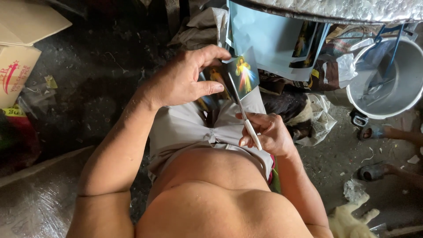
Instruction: The person uses scissors to cut a long strip of printed images into individual rectangular pieces. They hold the strip with one hand and cut along the printed lines, separating each image one by one.
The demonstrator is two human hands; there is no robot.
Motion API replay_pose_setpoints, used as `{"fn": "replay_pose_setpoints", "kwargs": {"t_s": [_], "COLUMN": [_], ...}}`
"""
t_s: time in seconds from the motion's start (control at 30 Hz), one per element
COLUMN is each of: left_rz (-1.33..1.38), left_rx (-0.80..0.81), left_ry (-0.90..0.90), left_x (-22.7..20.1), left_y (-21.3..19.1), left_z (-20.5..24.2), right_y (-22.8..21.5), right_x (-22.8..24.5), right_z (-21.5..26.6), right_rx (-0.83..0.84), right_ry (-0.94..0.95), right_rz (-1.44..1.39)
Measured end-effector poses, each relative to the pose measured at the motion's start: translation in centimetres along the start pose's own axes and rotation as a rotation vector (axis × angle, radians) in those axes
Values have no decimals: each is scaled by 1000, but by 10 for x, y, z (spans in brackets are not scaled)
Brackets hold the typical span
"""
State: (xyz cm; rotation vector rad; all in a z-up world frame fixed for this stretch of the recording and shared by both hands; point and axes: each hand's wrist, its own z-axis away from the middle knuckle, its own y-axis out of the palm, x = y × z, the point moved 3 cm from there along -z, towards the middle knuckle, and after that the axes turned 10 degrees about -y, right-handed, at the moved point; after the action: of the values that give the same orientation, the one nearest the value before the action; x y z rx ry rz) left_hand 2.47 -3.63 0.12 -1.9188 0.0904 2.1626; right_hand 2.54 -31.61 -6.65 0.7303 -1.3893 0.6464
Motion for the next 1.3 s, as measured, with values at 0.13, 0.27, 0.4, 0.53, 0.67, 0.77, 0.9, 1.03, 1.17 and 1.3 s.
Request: {"fn": "replay_pose_setpoints", "kwargs": {"t_s": [0.13, 0.27, 0.4, 0.53, 0.67, 0.77, 0.9, 1.03, 1.17, 1.3], "left_rz": [-93, -116, -17, 6, 30, 23, 32, 28, 23, -19], "left_rx": [-25, -80, -62, -52, -32, -9, 6, 17, -11, -93], "left_ry": [56, 92, 99, 89, 94, 86, 42, 22, -4, -12], "left_x": [-8, -1, 12, 2, 4, 4, 12, 11, 14, 8], "left_y": [-3, 0, 0, 3, 7, 10, 12, 12, 8, -9], "left_z": [8, 6, -5, -4, -6, -7, -8, -7, -3, 4], "right_y": [1, 4, 3, 2, 3, 1, 1, 4, -1, -19], "right_x": [-1, 5, 4, 5, 4, 2, -1, -8, 0, 3], "right_z": [0, -2, -1, -2, -3, -5, -4, 0, 3, 22], "right_rx": [11, 24, 35, 35, 59, 50, 15, -6, 13, -3], "right_ry": [-14, -46, -61, -51, -42, -37, -1, 36, 69, 75], "right_rz": [16, 17, 19, 27, 18, 48, 60, 52, 64, 61]}}
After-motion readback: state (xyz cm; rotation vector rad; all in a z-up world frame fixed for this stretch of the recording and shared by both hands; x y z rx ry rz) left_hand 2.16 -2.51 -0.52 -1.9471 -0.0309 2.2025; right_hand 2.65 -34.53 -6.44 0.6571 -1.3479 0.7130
